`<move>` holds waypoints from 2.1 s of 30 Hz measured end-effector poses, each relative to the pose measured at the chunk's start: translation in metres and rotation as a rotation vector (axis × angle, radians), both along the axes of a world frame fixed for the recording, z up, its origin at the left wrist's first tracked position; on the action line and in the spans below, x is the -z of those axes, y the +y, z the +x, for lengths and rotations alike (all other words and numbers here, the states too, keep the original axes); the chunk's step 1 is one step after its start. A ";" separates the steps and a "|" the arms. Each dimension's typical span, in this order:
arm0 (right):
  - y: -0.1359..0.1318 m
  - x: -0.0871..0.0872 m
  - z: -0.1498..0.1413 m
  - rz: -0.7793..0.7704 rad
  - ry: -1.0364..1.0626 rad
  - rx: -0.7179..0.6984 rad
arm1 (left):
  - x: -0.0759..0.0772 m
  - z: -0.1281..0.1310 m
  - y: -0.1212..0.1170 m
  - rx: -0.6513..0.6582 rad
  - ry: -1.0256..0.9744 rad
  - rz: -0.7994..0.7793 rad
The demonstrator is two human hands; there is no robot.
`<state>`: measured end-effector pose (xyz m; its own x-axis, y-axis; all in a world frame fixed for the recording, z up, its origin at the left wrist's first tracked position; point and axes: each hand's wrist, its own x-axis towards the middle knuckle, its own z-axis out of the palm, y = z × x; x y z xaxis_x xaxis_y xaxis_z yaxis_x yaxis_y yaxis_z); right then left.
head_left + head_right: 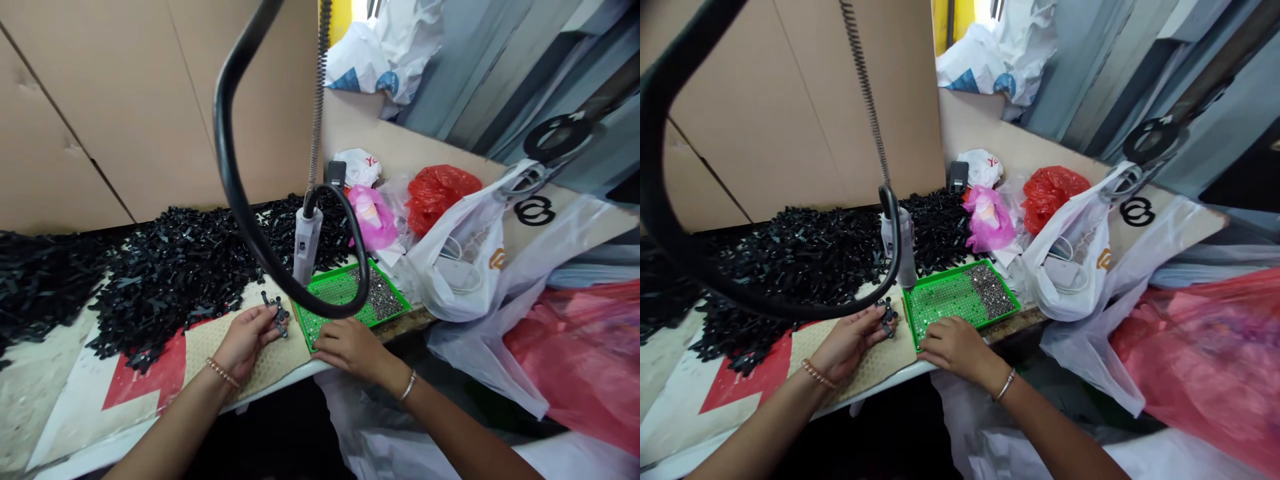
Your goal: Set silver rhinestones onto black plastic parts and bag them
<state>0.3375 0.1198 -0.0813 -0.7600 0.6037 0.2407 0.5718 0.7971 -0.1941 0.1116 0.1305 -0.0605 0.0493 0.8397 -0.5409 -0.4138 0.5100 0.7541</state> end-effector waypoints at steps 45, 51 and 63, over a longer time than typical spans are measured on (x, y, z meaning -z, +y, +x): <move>-0.007 0.004 -0.023 0.047 0.013 -0.024 | 0.004 -0.008 0.008 0.035 0.072 0.005; -0.005 0.003 -0.017 -0.024 0.055 -0.008 | -0.001 -0.002 0.010 -0.003 0.033 -0.012; 0.002 -0.011 -0.015 -0.213 0.115 -0.002 | 0.005 -0.002 0.008 0.027 0.037 0.021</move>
<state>0.3220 0.1219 -0.0703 -0.7365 0.6484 0.1927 0.5343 0.7324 -0.4220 0.1094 0.1381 -0.0656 0.0525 0.8494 -0.5250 -0.3718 0.5046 0.7792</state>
